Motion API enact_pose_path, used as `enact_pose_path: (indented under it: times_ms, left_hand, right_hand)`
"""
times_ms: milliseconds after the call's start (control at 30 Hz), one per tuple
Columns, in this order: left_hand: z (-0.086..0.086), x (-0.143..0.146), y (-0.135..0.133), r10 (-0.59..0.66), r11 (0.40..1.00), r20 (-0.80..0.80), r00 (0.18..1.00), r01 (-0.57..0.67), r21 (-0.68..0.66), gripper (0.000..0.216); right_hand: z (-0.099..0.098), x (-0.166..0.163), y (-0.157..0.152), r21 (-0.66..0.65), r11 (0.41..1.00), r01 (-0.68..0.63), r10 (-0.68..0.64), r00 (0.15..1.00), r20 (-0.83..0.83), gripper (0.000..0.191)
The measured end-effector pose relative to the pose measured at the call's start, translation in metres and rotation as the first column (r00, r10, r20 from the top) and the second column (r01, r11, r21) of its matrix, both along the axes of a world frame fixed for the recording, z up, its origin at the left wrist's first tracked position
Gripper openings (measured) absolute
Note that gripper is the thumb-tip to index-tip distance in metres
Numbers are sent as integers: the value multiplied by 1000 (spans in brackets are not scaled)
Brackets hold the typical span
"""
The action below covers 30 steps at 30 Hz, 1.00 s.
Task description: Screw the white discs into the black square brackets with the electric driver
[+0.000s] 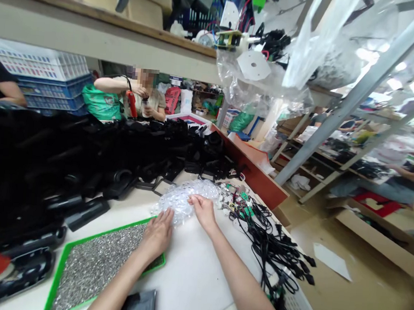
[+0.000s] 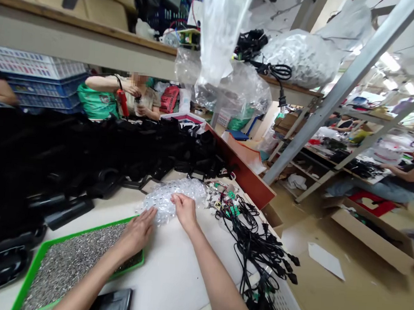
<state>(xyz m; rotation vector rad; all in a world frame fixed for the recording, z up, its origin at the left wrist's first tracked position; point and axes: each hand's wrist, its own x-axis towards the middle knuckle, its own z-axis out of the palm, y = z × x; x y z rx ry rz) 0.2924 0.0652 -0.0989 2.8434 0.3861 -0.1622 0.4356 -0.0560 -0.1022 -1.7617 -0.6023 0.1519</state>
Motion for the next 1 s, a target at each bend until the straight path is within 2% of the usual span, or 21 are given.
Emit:
enact_pose_path:
  times_ms: [100,167,267,367,467,600,733,800,833,867,900,933,1000]
  left_hand:
    - [5,-6,-9,34,999,30,999,-35,5,55]
    - [8,-7,-16,89,995,128,988,-95,44,47]
    - [9,2,-21,133,981,328,935,-172,94,44]
    - [3,16,-18,105,987,310,945,-137,83,54]
    - [-4,23,-10,67,994,239,969,-85,65,58]
    - [-5,23,-5,67,994,256,964,-86,63,57]
    - [2,22,-10,96,994,284,954,-106,20,52]
    - [7,13,-18,139,990,368,920,-123,-65,48]
    - [10,4,-23,177,980,426,887,-120,-157,47]
    - [12,-8,-27,237,953,472,850,-108,-284,46]
    - [15,-22,-32,313,897,484,817,-86,-434,46]
    - [17,-38,-37,388,810,454,802,-61,-584,47]
    - [21,-71,-44,488,587,299,820,-55,-808,53]
  right_hand:
    - [17,3,16,-177,983,-50,76,986,147,25]
    - [33,10,42,-286,952,-110,170,966,194,22]
    - [53,22,85,-432,881,-193,298,935,191,28]
    - [66,27,105,-498,834,-239,363,916,168,31]
    - [67,29,90,-449,847,-284,382,913,144,30]
    - [59,25,37,-272,913,-303,338,937,92,35]
    - [48,4,-10,-65,978,-199,194,978,-74,61]
    - [42,-15,-26,11,989,-147,147,974,-172,69]
    - [39,-26,-33,39,991,-129,134,968,-213,69]
    - [36,-38,-38,57,992,-116,127,960,-250,68]
    - [32,-52,-43,73,991,-112,128,948,-292,66]
    - [28,-65,-47,88,989,-116,140,930,-339,64]
    - [18,-94,-51,110,981,-158,190,881,-433,59]
